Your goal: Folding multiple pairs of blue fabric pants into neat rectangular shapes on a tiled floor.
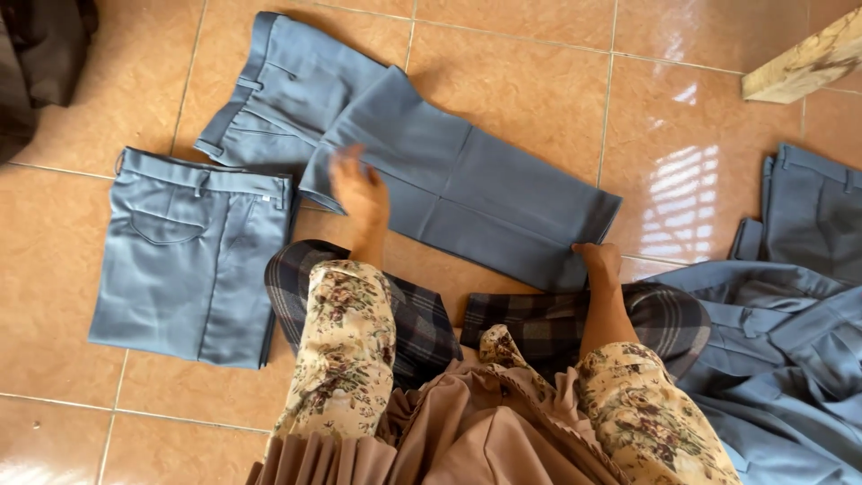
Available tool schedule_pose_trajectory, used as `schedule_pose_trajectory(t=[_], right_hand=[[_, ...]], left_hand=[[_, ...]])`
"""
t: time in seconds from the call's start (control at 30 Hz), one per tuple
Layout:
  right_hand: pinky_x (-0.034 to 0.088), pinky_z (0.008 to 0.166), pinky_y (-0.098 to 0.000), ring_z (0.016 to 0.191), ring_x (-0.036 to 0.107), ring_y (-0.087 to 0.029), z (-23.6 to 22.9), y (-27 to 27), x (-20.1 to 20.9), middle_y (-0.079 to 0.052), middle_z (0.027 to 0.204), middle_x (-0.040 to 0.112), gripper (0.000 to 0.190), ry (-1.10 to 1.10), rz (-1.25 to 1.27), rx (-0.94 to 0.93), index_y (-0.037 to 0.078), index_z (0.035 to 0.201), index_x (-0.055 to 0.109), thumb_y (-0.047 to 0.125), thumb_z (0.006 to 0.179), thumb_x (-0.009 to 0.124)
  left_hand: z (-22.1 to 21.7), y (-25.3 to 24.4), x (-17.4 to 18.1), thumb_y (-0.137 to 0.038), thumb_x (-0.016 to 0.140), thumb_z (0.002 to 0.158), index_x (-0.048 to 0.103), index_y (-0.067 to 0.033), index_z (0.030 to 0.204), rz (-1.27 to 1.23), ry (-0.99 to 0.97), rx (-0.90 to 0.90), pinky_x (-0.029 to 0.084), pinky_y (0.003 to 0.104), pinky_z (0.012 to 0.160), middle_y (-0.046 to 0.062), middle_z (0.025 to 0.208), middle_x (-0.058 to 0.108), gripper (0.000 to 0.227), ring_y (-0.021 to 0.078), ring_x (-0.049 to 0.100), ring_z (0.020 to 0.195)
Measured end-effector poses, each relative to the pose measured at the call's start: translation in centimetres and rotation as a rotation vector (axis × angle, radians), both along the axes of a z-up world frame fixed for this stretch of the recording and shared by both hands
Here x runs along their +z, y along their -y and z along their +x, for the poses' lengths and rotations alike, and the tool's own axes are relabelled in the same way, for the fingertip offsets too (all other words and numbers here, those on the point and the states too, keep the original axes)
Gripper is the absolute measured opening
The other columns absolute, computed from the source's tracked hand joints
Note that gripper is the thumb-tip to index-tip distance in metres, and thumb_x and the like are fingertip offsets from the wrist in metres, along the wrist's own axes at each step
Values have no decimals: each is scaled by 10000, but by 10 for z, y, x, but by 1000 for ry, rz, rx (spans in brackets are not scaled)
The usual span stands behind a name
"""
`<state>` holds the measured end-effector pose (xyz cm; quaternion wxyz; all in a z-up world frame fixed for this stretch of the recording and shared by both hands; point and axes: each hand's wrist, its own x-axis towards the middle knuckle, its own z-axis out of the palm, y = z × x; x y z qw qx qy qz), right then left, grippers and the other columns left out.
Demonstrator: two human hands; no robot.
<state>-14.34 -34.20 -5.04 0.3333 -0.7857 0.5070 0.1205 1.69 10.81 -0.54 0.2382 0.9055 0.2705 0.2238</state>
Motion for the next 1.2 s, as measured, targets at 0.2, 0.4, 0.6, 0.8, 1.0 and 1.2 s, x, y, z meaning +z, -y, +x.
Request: schedule_pose_trajectory(t=[0.2, 0.4, 0.6, 0.8, 1.0, 1.2], right_hand=[[539, 858, -595, 1083, 652, -487, 14, 9, -9, -284, 1107, 681, 612, 290, 47, 8, -39, 1235, 647, 173, 709, 878], [439, 1074, -565, 1335, 499, -411, -1, 35, 106, -245, 1444, 499, 778, 767, 640, -105, 9, 1523, 384, 186, 925, 850], [549, 849, -121, 886, 682, -71, -34, 55, 246, -27, 1124, 706, 481, 974, 620, -211, 47, 1297, 608, 203, 869, 761], [538, 876, -94, 920, 691, -28, -29, 75, 300, 12, 1160, 727, 442, 1050, 618, -139, 79, 1336, 637, 181, 912, 705], [488, 829, -143, 829, 636, -40, 43, 44, 256, 51, 1011, 722, 466, 888, 347, -6, 122, 1238, 698, 214, 797, 819], [634, 539, -351, 836, 534, -186, 95, -98, 227, -127, 1102, 433, 915, 826, 700, 208, -30, 1560, 295, 294, 900, 839]], left_hand=[[-24, 56, -80, -116, 601, 971, 666, -218, 1287, -74, 54, -869, 543, 367, 892, 22, 1086, 725, 338, 216, 710, 1002], [-39, 117, -118, -337, 617, 969, 694, -264, 1257, -36, -241, -838, 605, 416, 840, 70, 1119, 650, 308, 333, 721, 974], [-92, 246, -101, -301, 572, 968, 638, -153, 1289, -213, -266, -1027, 567, 492, 820, 202, 1120, 660, 360, 421, 686, 913], [-132, 356, -83, -335, 577, 951, 532, -193, 1380, -213, -356, -1124, 548, 532, 848, 224, 1247, 548, 455, 469, 616, 1011], [-124, 341, -66, -452, 544, 947, 622, -102, 1350, -588, -472, -1233, 505, 432, 981, 119, 1296, 689, 539, 357, 639, 1171], [-47, 199, -45, -578, 546, 967, 696, -161, 1277, -1663, -539, -302, 623, 438, 854, 267, 1182, 700, 542, 354, 727, 1004]])
